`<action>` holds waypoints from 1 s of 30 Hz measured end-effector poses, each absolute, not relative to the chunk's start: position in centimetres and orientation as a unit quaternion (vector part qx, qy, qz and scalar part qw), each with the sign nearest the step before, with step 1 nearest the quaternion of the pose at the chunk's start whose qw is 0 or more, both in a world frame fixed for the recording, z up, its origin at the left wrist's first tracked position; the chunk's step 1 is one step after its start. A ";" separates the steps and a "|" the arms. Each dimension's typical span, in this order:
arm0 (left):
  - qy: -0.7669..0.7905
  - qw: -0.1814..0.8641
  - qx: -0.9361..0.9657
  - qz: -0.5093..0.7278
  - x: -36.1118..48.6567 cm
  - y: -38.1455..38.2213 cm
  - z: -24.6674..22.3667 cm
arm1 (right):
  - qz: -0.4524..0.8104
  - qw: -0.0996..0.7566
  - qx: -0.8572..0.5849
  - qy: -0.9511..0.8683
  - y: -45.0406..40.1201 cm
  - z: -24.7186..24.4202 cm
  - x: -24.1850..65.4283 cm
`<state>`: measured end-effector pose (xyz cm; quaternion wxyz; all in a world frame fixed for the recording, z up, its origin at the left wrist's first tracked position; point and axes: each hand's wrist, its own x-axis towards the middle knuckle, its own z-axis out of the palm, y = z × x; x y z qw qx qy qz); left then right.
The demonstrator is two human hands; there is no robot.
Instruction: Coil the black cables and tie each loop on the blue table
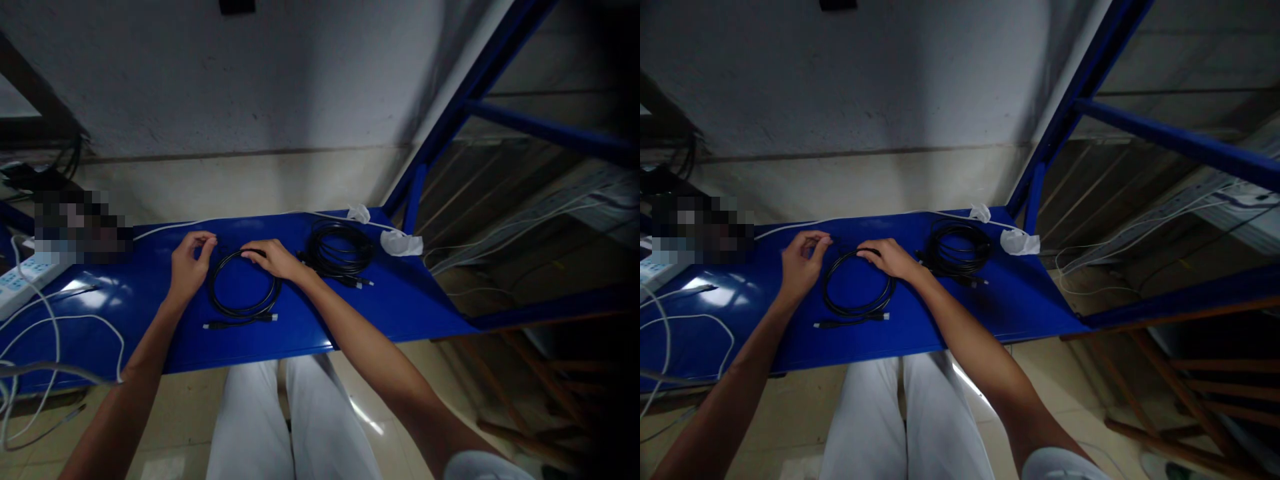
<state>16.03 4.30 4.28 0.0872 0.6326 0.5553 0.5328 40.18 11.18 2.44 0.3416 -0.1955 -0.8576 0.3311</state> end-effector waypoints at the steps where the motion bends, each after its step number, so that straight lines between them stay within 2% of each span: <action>1: 0.539 0.121 0.633 0.543 16.9 4.8 4.6 | 0.322 0.345 -0.196 -0.860 11.4 2.3 40.3; 5: 0.476 0.256 0.656 0.526 19.8 7.5 5.5 | 0.282 0.359 -0.208 -0.865 12.1 1.6 40.7; 8: 0.460 0.289 0.662 0.516 20.9 8.8 5.3 | 0.265 0.358 -0.230 -0.865 12.2 1.3 40.7; 18: 0.485 0.181 0.725 0.455 19.3 7.1 3.8 | 0.293 0.342 -0.283 -0.847 11.8 1.3 40.6; 30: 0.455 0.125 0.778 0.414 19.2 6.8 4.5 | 0.286 0.331 -0.289 -0.851 11.5 1.7 40.8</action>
